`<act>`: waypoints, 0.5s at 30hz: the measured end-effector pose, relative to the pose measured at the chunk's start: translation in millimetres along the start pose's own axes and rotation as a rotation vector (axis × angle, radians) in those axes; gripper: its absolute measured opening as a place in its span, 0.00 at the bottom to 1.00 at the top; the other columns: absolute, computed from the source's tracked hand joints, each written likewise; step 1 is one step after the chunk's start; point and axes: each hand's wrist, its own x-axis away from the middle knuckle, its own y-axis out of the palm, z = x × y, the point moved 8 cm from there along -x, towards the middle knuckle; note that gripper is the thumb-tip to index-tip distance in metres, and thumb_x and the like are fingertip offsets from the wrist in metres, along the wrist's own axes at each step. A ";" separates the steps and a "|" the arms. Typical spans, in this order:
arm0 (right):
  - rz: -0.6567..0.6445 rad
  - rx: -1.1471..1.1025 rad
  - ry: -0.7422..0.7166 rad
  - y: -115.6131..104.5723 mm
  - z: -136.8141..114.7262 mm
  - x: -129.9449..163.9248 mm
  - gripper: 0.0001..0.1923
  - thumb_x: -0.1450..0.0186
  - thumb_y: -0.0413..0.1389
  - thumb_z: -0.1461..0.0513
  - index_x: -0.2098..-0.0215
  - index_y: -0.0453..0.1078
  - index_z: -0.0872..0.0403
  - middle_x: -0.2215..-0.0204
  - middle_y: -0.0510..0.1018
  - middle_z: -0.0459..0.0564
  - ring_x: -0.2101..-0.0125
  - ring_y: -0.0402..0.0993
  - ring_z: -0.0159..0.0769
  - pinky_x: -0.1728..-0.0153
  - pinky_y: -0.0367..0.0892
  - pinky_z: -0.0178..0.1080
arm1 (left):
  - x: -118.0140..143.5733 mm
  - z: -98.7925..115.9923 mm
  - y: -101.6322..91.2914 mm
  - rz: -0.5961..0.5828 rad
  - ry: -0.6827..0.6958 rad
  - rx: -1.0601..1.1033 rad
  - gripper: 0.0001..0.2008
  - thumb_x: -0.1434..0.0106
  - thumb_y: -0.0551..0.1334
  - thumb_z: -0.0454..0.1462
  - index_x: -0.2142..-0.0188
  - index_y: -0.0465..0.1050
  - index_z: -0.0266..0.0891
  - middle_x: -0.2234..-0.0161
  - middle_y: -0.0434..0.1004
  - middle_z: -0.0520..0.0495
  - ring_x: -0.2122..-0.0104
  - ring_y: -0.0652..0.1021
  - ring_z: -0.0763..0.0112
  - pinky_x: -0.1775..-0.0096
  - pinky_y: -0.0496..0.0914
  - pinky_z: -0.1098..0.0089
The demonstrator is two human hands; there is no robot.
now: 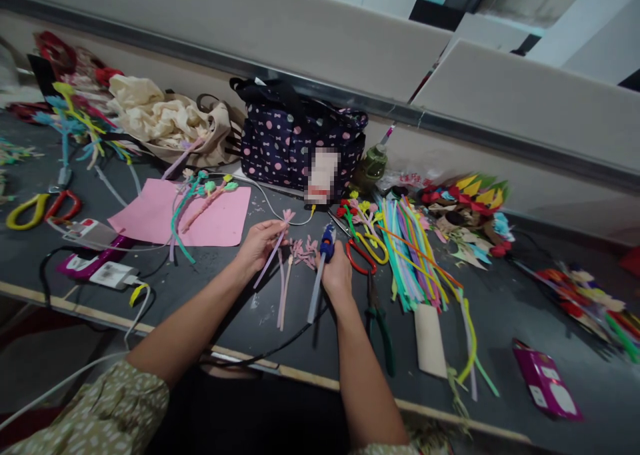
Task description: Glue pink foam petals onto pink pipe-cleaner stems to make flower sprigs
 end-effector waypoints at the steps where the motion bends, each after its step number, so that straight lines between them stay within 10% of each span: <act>1: 0.016 -0.140 -0.011 -0.8 -1.2 0.0 0.10 0.42 0.57 0.55 0.66 0.65 0.52 0.76 0.71 0.44 0.76 0.67 0.34 0.74 0.58 0.35 | 0.0 -2.1 1.6 -0.023 -0.021 0.004 0.13 0.54 0.74 0.37 0.71 0.77 0.32 0.76 0.75 0.49 0.77 0.75 0.78 0.71 0.74 0.76; 7: -0.057 -0.826 0.076 16.7 -8.3 5.9 0.14 0.47 0.63 0.54 0.72 0.66 0.53 0.76 0.71 0.43 0.78 0.66 0.30 0.74 0.64 0.35 | 6.3 -16.4 17.0 -0.203 -0.200 0.048 0.09 0.49 0.71 0.33 0.68 0.76 0.32 0.65 0.80 0.40 0.73 0.80 0.70 0.72 0.76 0.74; 15: -0.105 -0.891 0.057 19.6 -18.6 9.8 0.13 0.46 0.64 0.55 0.75 0.68 0.54 0.79 0.69 0.42 0.78 0.65 0.29 0.73 0.64 0.35 | 14.2 -25.1 28.9 -0.298 -0.308 0.055 0.05 0.45 0.67 0.30 0.67 0.75 0.30 0.61 0.81 0.36 0.66 0.83 0.62 0.70 0.78 0.71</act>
